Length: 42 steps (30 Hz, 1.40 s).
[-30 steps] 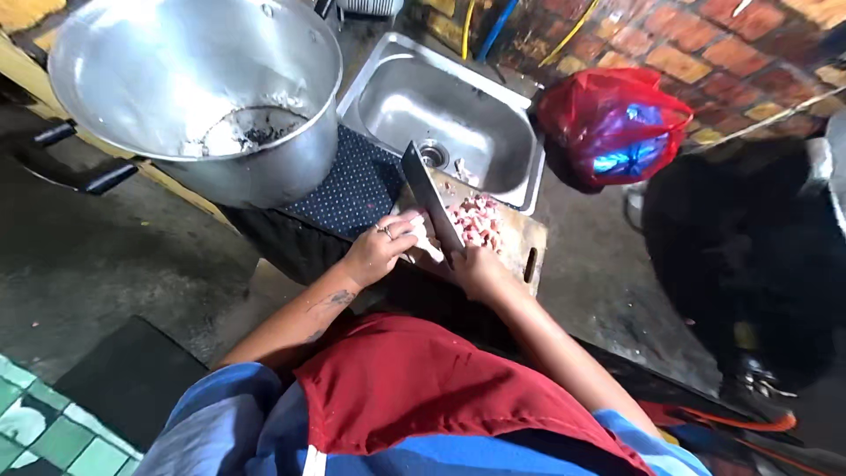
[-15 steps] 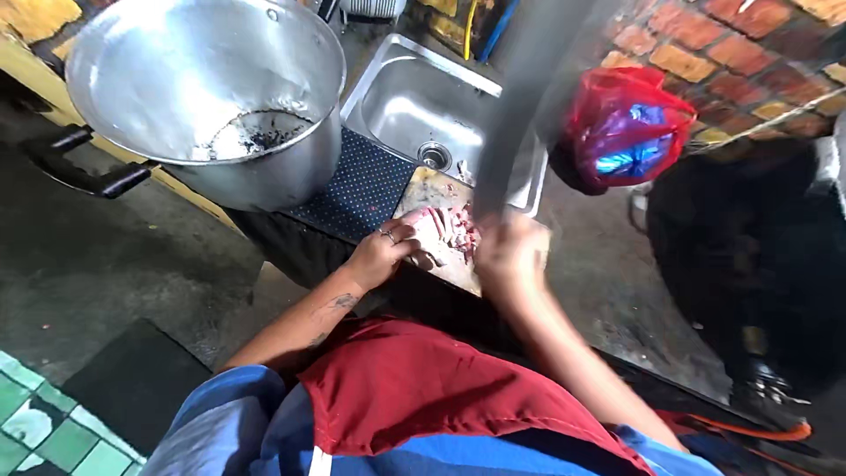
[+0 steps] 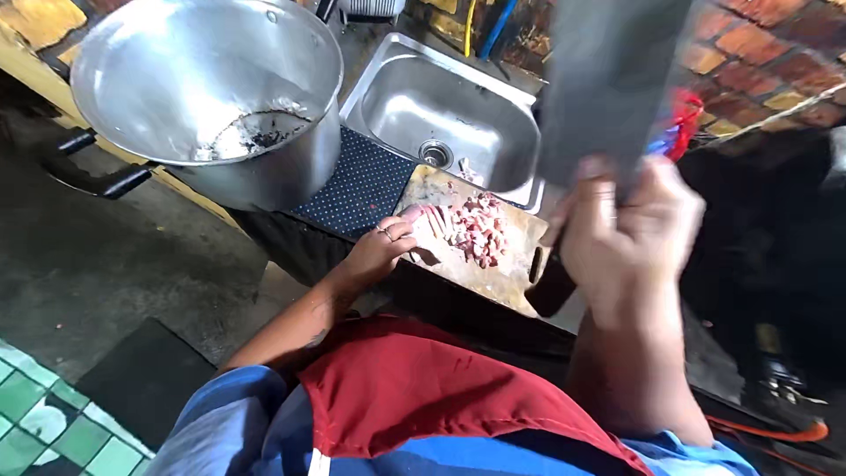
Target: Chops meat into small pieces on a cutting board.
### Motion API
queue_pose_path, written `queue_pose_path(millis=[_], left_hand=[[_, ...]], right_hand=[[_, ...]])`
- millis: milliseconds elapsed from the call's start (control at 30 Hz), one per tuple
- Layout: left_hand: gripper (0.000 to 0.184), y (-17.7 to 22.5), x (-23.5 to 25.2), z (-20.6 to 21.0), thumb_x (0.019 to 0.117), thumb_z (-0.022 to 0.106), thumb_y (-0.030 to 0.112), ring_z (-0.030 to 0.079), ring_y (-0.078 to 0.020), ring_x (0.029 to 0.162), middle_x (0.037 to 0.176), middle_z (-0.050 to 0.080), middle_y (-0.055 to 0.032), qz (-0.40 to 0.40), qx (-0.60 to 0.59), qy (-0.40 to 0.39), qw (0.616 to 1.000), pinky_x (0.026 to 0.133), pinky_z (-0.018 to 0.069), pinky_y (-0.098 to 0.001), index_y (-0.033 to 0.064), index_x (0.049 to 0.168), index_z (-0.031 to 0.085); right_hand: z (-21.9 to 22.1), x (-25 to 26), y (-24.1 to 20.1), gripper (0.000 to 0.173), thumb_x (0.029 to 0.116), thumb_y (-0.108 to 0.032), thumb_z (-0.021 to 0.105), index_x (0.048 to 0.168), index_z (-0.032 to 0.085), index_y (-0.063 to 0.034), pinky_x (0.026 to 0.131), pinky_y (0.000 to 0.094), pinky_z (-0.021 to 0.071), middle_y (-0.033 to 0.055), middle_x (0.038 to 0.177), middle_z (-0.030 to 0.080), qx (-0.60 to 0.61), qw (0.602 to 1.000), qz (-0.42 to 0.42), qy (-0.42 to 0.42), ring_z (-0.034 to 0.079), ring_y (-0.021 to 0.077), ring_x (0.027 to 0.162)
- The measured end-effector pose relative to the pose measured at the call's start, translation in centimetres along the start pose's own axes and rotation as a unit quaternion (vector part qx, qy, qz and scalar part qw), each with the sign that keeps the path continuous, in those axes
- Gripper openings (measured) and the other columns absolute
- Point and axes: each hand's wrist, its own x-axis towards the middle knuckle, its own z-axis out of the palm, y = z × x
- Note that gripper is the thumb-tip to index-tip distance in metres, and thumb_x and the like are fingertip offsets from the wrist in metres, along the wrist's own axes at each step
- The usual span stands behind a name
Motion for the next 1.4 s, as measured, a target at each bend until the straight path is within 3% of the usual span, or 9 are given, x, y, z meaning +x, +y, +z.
queue_pose_path(millis=[100, 200, 300, 567, 700, 933, 1100, 1233, 1400], left_hand=[[0.02, 0.0, 0.1, 0.0, 0.0928, 0.062, -0.003, 0.062, -0.0333, 0.124, 0.119, 0.071, -0.0155, -0.003, -0.005, 0.013, 1.0, 0.106, 0.0519, -0.0457, 0.0058, 0.103, 0.077], [0.018, 0.0, -0.1, 0.3, 0.0919, 0.063, -0.003, 0.064, -0.0349, 0.12, 0.115, 0.072, -0.0179, 0.005, -0.031, 0.04, 0.999, 0.106, 0.0514, -0.0478, 0.0041, 0.099, 0.078], [0.019, -0.1, 0.4, -0.2, 0.0907, 0.063, -0.005, 0.064, -0.0337, 0.121, 0.115, 0.072, -0.0181, 0.021, -0.032, 0.041, 0.998, 0.106, 0.0517, -0.0449, 0.0028, 0.098, 0.078], [0.036, 0.5, 1.6, -0.4, 0.0799, 0.08, 0.006, 0.058, -0.0363, 0.129, 0.129, 0.066, -0.0203, -0.1, -0.023, -0.007, 0.995, 0.111, 0.0475, -0.0466, 0.0055, 0.115, 0.076], [0.041, 1.2, 1.9, -0.2, 0.0742, 0.082, 0.003, 0.057, -0.0352, 0.13, 0.131, 0.065, -0.0176, -0.129, -0.004, -0.024, 0.991, 0.108, 0.0494, -0.048, 0.0078, 0.114, 0.075], [0.041, 0.5, 2.0, 0.1, 0.0771, 0.084, 0.021, 0.057, -0.0373, 0.132, 0.134, 0.066, -0.0164, -0.11, 0.018, -0.04, 0.993, 0.107, 0.0504, -0.0485, 0.0077, 0.115, 0.073], [0.065, 0.5, 3.6, -1.2, 0.0716, 0.09, 0.027, 0.055, -0.0376, 0.13, 0.135, 0.064, -0.0148, -0.133, 0.023, -0.116, 0.984, 0.103, 0.0508, -0.0506, 0.0081, 0.129, 0.066], [0.055, 0.4, 4.9, -1.8, 0.0705, 0.088, 0.033, 0.059, -0.0376, 0.121, 0.125, 0.064, -0.0138, -0.142, 0.066, -0.194, 0.968, 0.093, 0.0552, -0.0527, 0.0128, 0.119, 0.072], [0.054, 0.7, 4.9, -3.4, 0.0655, 0.092, 0.028, 0.059, -0.04, 0.12, 0.127, 0.063, -0.0168, -0.199, 0.063, -0.199, 0.957, 0.099, 0.0507, -0.0582, 0.0102, 0.112, 0.072]], right_hand=[[1.9, -0.7, -0.1, 0.017, 0.1105, -0.019, 0.042, 0.107, 0.051, -0.0049, 0.05, 0.0298, 0.0583, -0.0055, 0.068, 0.057, 0.063, 0.996, -0.04, 0.057, 0.061, 0.0059, 0.053], [7.3, -4.1, 3.1, 0.032, 0.1079, -0.021, 0.046, 0.116, 0.063, 0.0045, 0.072, 0.0546, 0.0567, 0.02, 0.082, 0.067, -0.091, 0.938, 0.179, -0.283, 0.069, 0.0343, 0.075], [9.5, -2.9, 4.8, 0.038, 0.1109, -0.029, 0.041, 0.126, 0.061, -0.0004, 0.083, 0.0565, 0.055, 0.0225, 0.103, 0.069, -0.174, 0.827, 0.237, -0.479, 0.07, 0.0367, 0.094], [10.6, -1.6, 4.3, 0.039, 0.1112, -0.028, 0.04, 0.126, 0.061, 0.0005, 0.087, 0.0561, 0.0542, 0.0234, 0.107, 0.069, -0.17, 0.827, 0.236, -0.482, 0.07, 0.037, 0.098], [14.2, -0.1, 6.2, 0.035, 0.1099, -0.03, 0.043, 0.113, 0.063, -0.0024, 0.068, 0.0557, 0.0566, 0.0201, 0.088, 0.068, -0.138, 0.863, 0.214, -0.437, 0.07, 0.0355, 0.076], [7.3, -4.1, 5.9, 0.04, 0.1114, -0.03, 0.04, 0.126, 0.061, 0.0009, 0.082, 0.0567, 0.0544, 0.0228, 0.099, 0.068, -0.166, 0.821, 0.245, -0.488, 0.07, 0.0369, 0.09], [9.7, -2.2, 6.4, 0.038, 0.1105, -0.03, 0.044, 0.116, 0.064, 0.0019, 0.077, 0.0541, 0.055, 0.0206, 0.093, 0.067, -0.127, 0.834, 0.258, -0.471, 0.068, 0.0329, 0.081], [13.4, -1.0, 8.3, 0.039, 0.1097, -0.033, 0.045, 0.108, 0.065, -0.0003, 0.064, 0.0546, 0.0572, 0.0203, 0.084, 0.068, -0.113, 0.862, 0.249, -0.427, 0.069, 0.0344, 0.07], [11.4, -1.7, 8.3, 0.038, 0.1108, -0.032, 0.046, 0.114, 0.064, 0.0014, 0.062, 0.0449, 0.0563, 0.0167, 0.08, 0.065, -0.082, 0.852, 0.28, -0.434, 0.065, 0.0261, 0.063]])
